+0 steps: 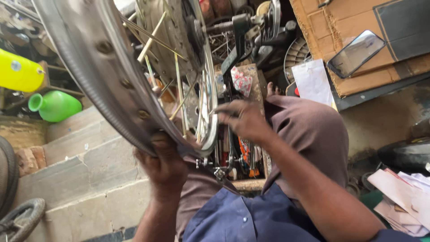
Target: The person sits on the floor of a repair shop tightening spokes on a motorcycle wheel rim held in a truing stand. They use a small spoke wrench on the nipple, turn the wheel to reach different spokes, and spin the wheel to check it.
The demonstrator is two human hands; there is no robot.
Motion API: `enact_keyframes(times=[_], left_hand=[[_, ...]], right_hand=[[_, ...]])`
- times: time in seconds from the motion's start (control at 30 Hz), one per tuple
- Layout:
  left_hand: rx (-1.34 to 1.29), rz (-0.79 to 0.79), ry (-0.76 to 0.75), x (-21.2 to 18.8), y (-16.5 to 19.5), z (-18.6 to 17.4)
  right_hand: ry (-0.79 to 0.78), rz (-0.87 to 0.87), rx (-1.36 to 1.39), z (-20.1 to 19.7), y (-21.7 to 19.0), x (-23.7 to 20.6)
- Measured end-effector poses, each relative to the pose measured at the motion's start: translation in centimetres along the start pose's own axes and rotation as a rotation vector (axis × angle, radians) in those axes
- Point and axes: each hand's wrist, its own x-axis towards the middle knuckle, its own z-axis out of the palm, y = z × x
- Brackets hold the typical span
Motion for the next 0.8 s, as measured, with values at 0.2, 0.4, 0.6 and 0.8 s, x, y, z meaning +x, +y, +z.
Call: enact_keyframes(times=[0.2,0.4,0.6,0.8], left_hand=[[0.255,0.069,-0.016,3.8,6.6,-0.5],[0.190,0.046,0.041,2.2,4.7,-0.2],[-0.335,0.014,-0.044,-0.5,-1.5,3.2],[-0.242,0.052,-0.080,-0.7,-2.3,4.5]], right_hand=[[-0.160,-0.091,-0.152,0.3,-1.2,-0.2],[-0.189,-0.171,-0.197,-0.5,-1.4,1.1],[-0.141,0.004,-0.517,1.0,-2.1,3.7],[-0.033,0.006,-0.691,3.6,-1.7,4.7]])
